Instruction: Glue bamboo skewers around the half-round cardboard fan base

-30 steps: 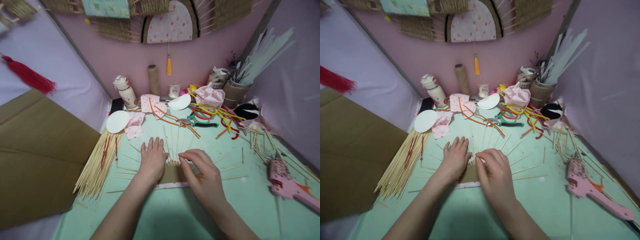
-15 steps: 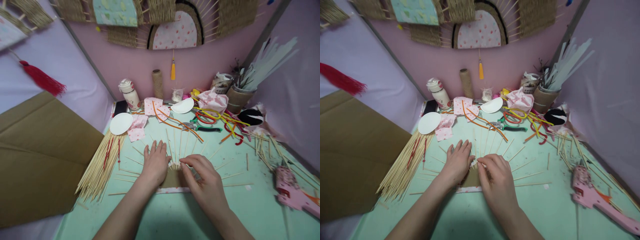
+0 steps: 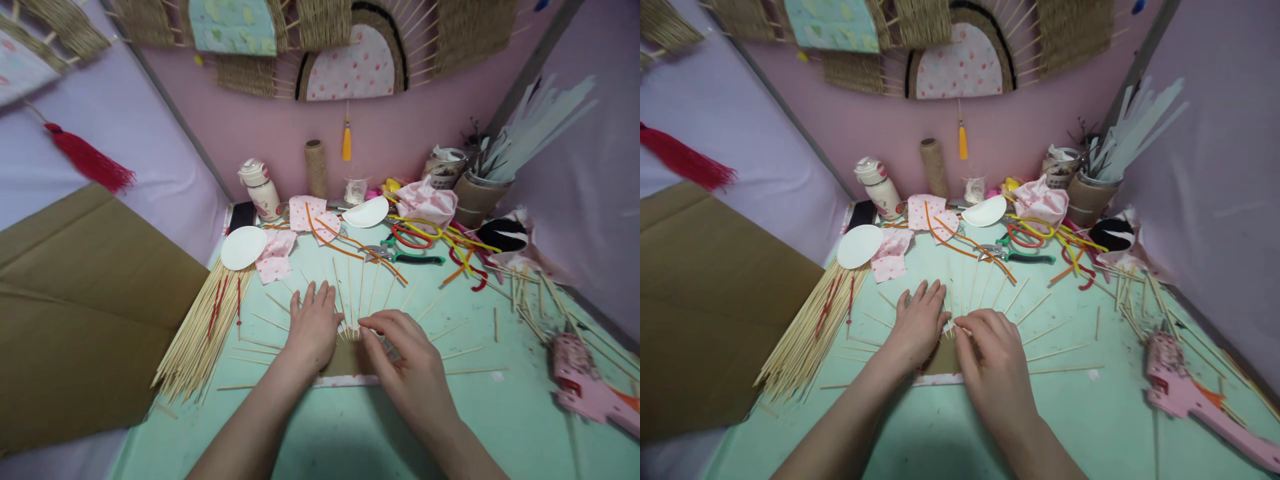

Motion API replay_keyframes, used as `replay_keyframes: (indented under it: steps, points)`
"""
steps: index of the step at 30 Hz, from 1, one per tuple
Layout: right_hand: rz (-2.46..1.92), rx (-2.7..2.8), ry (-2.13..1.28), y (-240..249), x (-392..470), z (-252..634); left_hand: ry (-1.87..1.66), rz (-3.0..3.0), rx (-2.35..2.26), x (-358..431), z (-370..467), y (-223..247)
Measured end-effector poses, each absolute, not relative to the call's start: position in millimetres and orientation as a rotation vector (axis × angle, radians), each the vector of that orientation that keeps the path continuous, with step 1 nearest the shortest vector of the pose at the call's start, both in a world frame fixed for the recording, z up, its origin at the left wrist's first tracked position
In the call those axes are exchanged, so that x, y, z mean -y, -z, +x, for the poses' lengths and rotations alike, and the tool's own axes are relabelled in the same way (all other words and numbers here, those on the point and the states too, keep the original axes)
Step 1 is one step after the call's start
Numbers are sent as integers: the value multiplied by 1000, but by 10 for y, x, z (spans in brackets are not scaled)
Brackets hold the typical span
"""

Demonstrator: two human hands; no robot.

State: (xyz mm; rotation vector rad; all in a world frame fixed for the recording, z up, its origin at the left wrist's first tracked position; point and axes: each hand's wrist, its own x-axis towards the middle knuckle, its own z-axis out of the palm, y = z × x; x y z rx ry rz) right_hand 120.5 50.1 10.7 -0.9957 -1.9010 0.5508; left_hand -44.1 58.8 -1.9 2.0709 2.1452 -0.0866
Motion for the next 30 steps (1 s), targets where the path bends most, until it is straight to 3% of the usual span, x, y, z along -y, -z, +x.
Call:
replay_keyframes:
  steps: [20, 30]
  points:
    - [-992, 1904, -567, -99, -510, 1205, 62, 2043, -2137, -590, -443, -21]
    - [-1016, 1924, -608, -95, -496, 1209, 86, 1908, -2344, -520, -796, -166]
